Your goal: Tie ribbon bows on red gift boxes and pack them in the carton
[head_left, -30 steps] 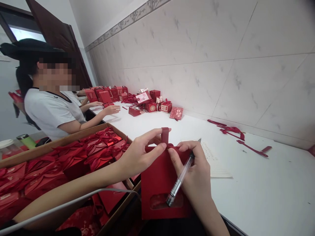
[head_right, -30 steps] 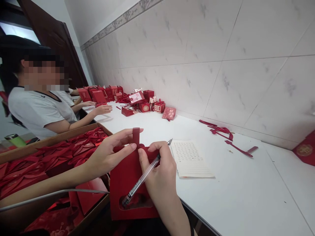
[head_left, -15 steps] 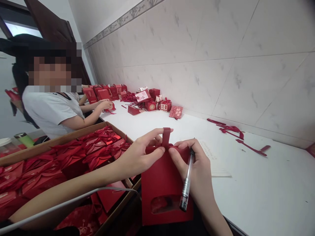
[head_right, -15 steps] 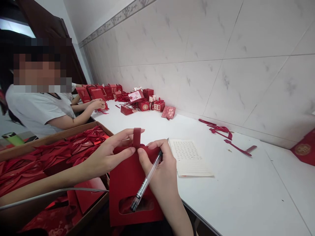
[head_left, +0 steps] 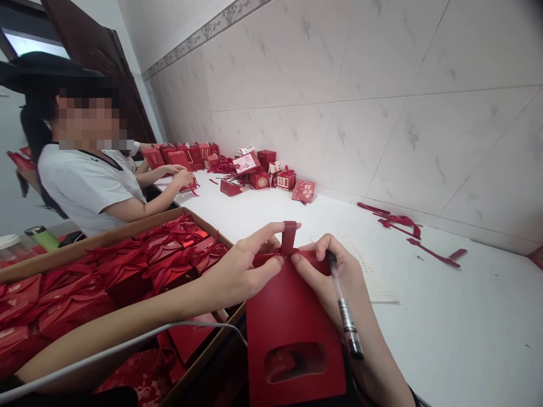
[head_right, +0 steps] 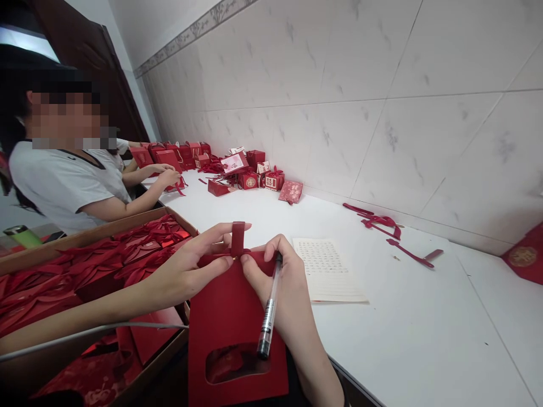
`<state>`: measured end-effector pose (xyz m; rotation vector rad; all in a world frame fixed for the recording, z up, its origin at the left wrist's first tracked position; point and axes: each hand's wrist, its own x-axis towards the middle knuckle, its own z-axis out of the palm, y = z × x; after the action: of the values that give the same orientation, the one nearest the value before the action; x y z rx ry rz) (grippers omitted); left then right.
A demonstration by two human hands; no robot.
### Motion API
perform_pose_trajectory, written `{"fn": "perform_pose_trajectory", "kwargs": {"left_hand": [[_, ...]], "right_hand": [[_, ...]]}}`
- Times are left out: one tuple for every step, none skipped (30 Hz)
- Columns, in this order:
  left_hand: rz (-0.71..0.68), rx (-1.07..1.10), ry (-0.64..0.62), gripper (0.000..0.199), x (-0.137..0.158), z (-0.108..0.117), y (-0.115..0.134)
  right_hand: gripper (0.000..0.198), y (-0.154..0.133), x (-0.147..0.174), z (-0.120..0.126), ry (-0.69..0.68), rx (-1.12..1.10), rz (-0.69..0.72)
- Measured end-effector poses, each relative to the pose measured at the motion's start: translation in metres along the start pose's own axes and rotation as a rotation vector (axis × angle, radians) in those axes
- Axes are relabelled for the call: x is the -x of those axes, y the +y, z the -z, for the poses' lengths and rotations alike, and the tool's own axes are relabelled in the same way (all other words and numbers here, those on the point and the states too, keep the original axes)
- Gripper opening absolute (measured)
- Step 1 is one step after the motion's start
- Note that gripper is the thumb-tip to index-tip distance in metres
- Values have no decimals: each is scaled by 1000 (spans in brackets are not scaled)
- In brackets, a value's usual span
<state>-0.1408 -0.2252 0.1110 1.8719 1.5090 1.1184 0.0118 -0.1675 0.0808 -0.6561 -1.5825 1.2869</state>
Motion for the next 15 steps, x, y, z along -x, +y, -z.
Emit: {"fn": "perform_pose_trajectory", "kwargs": {"left_hand": [[8, 13, -4, 45, 0, 0, 0], [11, 27, -4, 45, 0, -1, 0], [8, 40, 1, 44, 1, -1, 0], [0, 52, 10, 44, 1, -1, -1], [-11, 62, 20, 43, 1, -2, -1], [-26, 72, 30, 43, 1, -2, -2], [-38, 80, 40, 44, 0, -2, -3], [-49, 90, 45, 44, 0, -2, -4], [-55, 104, 44, 44, -1, -2, -5], [-53, 126, 38, 43, -1, -2, -6], [-41, 160, 32, 41, -2, -2, -7], [-16, 204, 28, 39, -2, -2, -7], [17, 251, 28, 37, -1, -2, -8], [51, 296, 33, 35, -1, -3, -8], [83, 334, 41, 34, 0, -4, -8]], "right_hand": [[34, 0, 0, 0, 1, -21, -6], [34, 0, 0, -1, 3, -42, -11], [34, 0, 1, -1, 5, -61, -12], [35, 0, 1, -2, 10, -77, -8], [35, 1, 1, -3, 17, -90, 1], [36, 1, 1, -4, 25, -99, 12], [37, 1, 1, -5, 30, -103, 21], [37, 2, 1, -5, 33, -101, 26], [37, 2, 2, -5, 34, -91, 31], [36, 3, 2, -4, 34, -69, 34], [35, 3, 2, -3, 36, -37, 38], [34, 4, 3, -2, 44, -2, 45], [33, 5, 4, -1, 56, 32, 54], [32, 5, 6, 0, 67, 62, 63], [31, 6, 7, 1, 76, 83, 74]]}}
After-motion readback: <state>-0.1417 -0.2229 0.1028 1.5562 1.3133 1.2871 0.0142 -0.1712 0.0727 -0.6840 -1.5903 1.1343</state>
